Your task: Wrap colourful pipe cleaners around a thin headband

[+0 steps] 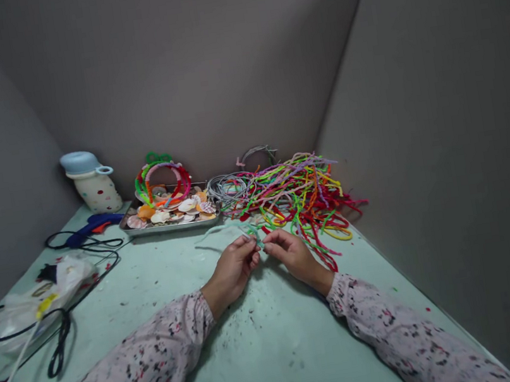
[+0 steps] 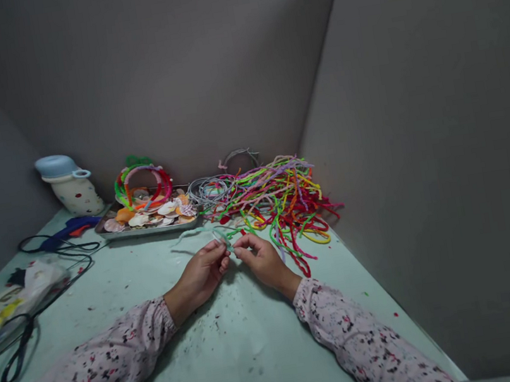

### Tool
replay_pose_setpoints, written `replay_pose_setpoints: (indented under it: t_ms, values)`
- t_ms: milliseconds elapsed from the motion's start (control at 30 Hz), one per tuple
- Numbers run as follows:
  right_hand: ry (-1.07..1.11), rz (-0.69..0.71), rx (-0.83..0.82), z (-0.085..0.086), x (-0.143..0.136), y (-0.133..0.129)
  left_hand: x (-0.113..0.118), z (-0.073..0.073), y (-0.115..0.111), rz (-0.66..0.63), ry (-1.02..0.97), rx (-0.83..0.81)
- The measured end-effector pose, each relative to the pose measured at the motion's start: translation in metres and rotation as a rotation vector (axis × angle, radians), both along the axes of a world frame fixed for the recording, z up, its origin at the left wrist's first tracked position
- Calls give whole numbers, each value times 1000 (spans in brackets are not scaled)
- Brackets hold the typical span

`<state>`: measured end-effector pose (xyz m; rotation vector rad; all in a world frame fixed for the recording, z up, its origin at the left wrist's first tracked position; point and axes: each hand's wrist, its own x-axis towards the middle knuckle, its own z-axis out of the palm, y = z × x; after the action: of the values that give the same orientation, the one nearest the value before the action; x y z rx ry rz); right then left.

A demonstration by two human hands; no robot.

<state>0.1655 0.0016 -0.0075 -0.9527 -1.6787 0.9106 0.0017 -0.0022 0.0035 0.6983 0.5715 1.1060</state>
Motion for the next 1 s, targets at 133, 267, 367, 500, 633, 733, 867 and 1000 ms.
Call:
replay_pose_setpoints:
  t_ms: [133, 267, 367, 500, 633, 733, 867, 1000]
  values:
    - [24, -2, -14, 3, 0, -1, 1, 1, -1, -15, -12, -20]
    - [51, 20, -51, 5, 0, -2, -1, 0, 0, -29, -20, -44]
    - [42, 37, -44, 5, 0, -1, -3, 0, 1, -16, -31, -47]
    - [29, 46, -38, 5, 0, -2, -2, 2, 1, 6, -55, -66]
    - [33, 42, -42, 6, -1, -3, 0, 5, 0, 11, -76, -36]
    - [41, 41, -54, 7, -1, -4, 0, 4, 0, 7, -83, -23]
    - [56, 50, -67, 10, -1, -5, -1, 4, -1, -9, -88, -14]
    - [47, 48, -57, 10, -1, -5, -2, 6, -2, -35, -67, -55]
